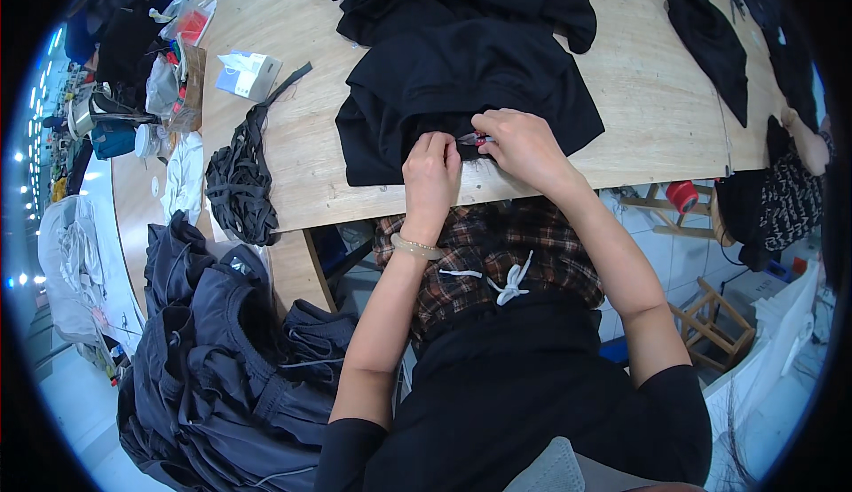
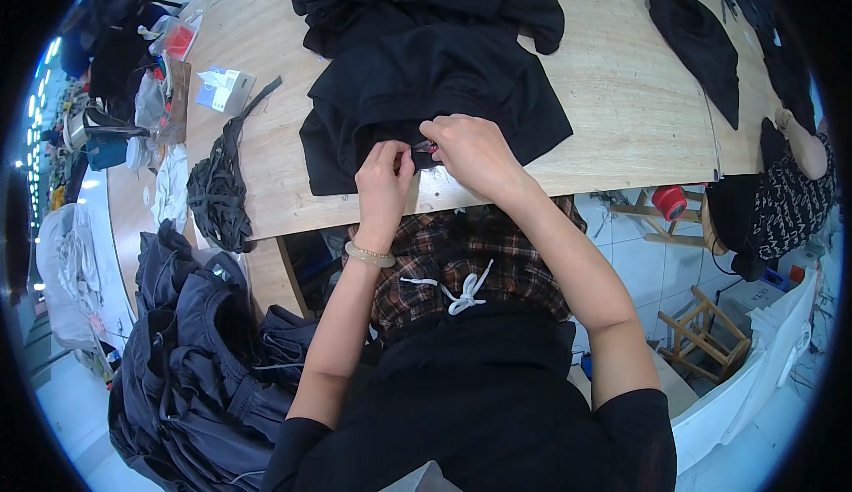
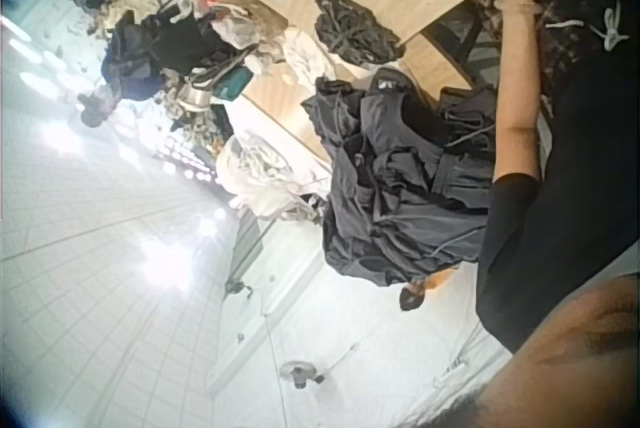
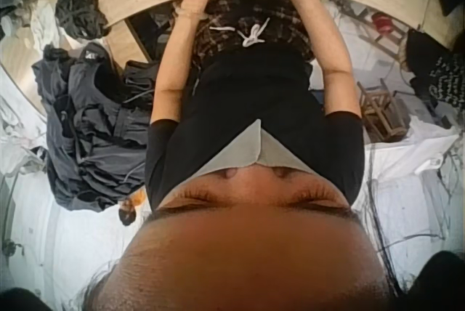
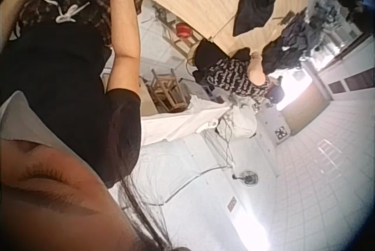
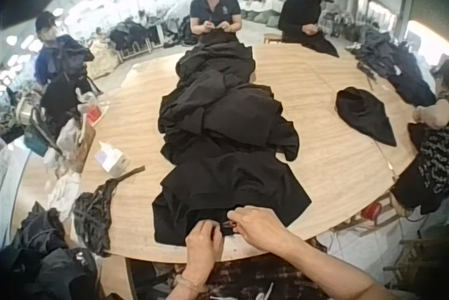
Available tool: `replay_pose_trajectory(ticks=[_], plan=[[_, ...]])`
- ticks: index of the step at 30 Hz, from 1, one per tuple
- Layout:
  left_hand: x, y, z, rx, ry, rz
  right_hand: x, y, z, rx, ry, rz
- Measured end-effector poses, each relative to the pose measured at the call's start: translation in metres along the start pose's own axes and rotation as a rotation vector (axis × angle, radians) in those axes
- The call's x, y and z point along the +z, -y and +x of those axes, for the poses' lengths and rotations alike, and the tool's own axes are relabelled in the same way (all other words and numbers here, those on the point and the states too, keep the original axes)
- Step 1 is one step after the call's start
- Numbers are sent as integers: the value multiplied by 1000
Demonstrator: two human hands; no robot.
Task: The person uses small scissors to trim loose threads and excess fabric from the edges and seams of black garments. They handle the clothing items one by one, cutting small bits of thread and occasionally adjusting the fabric on the table.
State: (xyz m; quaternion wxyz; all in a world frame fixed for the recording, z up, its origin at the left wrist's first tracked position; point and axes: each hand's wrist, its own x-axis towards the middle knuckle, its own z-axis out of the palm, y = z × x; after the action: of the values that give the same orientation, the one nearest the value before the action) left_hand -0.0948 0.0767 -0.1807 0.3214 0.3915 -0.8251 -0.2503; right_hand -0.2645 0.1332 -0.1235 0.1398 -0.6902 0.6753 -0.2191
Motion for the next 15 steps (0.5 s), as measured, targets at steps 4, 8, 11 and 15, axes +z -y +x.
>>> replay_pose_trajectory(ticks=[4, 8, 11, 15], plan=[[0, 0, 0, -8, 8, -2, 4, 1, 2, -10, -5, -20], [1, 0, 0, -6, 0, -4, 6, 3, 3, -47, -12, -64], [-1, 0, 0, -55, 9, -32, 7, 1, 3, -43, -21, -46], [-16, -18, -8, -4, 88, -196, -6, -11, -4, 151, -123, 195]])
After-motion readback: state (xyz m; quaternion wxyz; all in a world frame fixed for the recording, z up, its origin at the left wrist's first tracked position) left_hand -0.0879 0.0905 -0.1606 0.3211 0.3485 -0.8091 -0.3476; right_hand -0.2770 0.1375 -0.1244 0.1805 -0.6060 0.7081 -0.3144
